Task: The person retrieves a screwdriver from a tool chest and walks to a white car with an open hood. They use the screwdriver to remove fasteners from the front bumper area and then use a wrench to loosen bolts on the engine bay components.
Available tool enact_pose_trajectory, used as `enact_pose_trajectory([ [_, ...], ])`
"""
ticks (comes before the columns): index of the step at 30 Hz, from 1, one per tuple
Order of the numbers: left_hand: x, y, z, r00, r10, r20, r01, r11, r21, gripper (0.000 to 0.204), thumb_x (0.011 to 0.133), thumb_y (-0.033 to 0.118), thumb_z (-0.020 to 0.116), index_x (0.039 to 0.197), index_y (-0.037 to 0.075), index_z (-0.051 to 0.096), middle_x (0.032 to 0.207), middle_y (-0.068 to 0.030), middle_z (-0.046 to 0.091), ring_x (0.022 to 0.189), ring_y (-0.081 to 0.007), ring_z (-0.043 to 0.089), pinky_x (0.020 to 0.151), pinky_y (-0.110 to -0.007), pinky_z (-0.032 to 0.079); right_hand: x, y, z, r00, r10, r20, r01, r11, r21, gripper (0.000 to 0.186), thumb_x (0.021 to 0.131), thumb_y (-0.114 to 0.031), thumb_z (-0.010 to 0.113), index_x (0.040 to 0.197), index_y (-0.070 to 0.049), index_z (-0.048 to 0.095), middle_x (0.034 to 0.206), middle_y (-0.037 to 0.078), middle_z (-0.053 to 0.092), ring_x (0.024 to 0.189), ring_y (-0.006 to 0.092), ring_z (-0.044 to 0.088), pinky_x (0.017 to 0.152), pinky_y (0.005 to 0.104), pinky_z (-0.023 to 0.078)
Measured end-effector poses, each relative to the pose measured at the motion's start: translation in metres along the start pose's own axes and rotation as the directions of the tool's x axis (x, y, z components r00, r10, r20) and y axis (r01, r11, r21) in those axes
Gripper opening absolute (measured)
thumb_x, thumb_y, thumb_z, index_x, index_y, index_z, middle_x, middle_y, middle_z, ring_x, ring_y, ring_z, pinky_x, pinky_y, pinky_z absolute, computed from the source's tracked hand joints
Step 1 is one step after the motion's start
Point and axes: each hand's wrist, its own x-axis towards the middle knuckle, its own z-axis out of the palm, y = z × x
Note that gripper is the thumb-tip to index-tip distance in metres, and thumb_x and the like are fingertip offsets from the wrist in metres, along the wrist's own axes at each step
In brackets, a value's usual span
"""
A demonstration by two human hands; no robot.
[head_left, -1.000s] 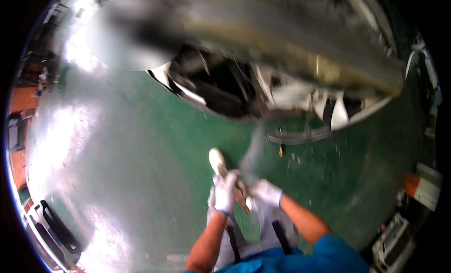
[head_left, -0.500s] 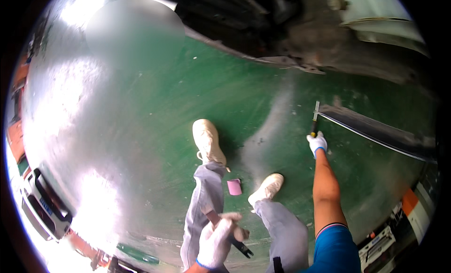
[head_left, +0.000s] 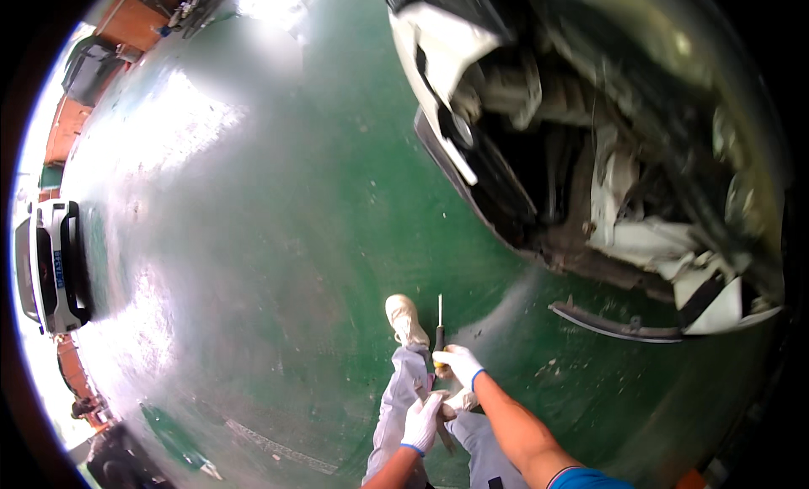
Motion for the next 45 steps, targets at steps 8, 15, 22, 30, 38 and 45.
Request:
enact_pose_trajectory([
  [8,-0.085,0.179,-0.018,0.988,0.156,-0.015,-0.156,0.969,-0.194,0.035,0.103,0.027,0.056,0.106,-0.006,0.066,0.081,-0.0144,0.069,0.073,-0.0266,0.069,0.073,-0.038,0.059,-0.017,-0.119,0.066,0.979,-0.191,-0.07,0.119,0.818,-0.563,0.025,0.093,-0.027,0.074,0.089,-0.004,0.069,0.072,0.007,0.068,0.058,0.0174,0.065,0.052,0.0314,0.05],
  [15,-0.101,0.34,-0.037,0.942,0.323,-0.097,-0.332,0.937,-0.11,0.041,0.106,0.034,0.052,0.106,-0.004,0.067,0.092,-0.0138,0.068,0.082,-0.025,0.066,0.078,-0.042,0.057,-0.005,-0.278,0.139,0.942,-0.276,-0.193,0.038,0.658,-0.752,0.039,0.082,-0.041,0.076,0.091,-0.003,0.075,0.075,0.011,0.073,0.064,0.0233,0.07,0.061,0.036,0.054],
  [22,-0.103,0.472,-0.018,0.864,0.463,-0.197,-0.384,0.86,0.336,0.036,0.104,0.032,0.058,0.105,0.0,0.072,0.091,-0.0074,0.066,0.08,-0.0169,0.062,0.076,-0.034,0.053,0.059,-0.394,0.189,0.956,-0.119,-0.268,-0.036,0.858,-0.512,0.05,0.084,-0.046,0.074,0.11,-0.003,0.075,0.099,0.018,0.076,0.09,0.031,0.073,0.084,0.0433,0.054],
  [30,-0.095,0.594,0.029,0.888,0.451,-0.083,-0.411,0.863,0.295,0.031,0.106,0.028,0.056,0.115,0.0,0.068,0.089,-0.0053,0.064,0.08,-0.0154,0.063,0.076,-0.034,0.056,0.059,-0.523,0.238,0.928,-0.214,-0.304,-0.014,0.798,-0.603,0.056,0.082,-0.049,0.072,0.118,-0.005,0.071,0.119,0.023,0.071,0.113,0.0374,0.069,0.094,0.0477,0.054],
  [38,-0.07,0.685,0.048,0.921,0.378,0.096,-0.375,0.788,0.489,0.041,0.1,0.035,0.063,0.121,0.001,0.067,0.105,-0.0102,0.065,0.089,-0.0203,0.065,0.076,-0.036,0.058,-0.024,-0.59,0.271,0.897,-0.433,0.088,0.394,0.691,-0.606,0.041,0.096,-0.044,0.061,0.117,-0.011,0.074,0.11,0.014,0.073,0.109,0.0286,0.069,0.091,0.0416,0.052],
  [45,-0.069,0.791,0.117,0.82,0.282,0.498,-0.502,0.772,0.39,0.034,0.096,0.026,0.073,0.115,-0.001,0.068,0.096,-0.0097,0.07,0.082,-0.0159,0.068,0.07,-0.03,0.057,-0.216,-0.658,0.331,0.738,-0.664,0.119,0.651,0.654,-0.386,0.04,0.104,-0.034,0.059,0.137,-0.013,0.063,0.12,0.01,0.072,0.11,0.0243,0.067,0.097,0.0356,0.05],
])
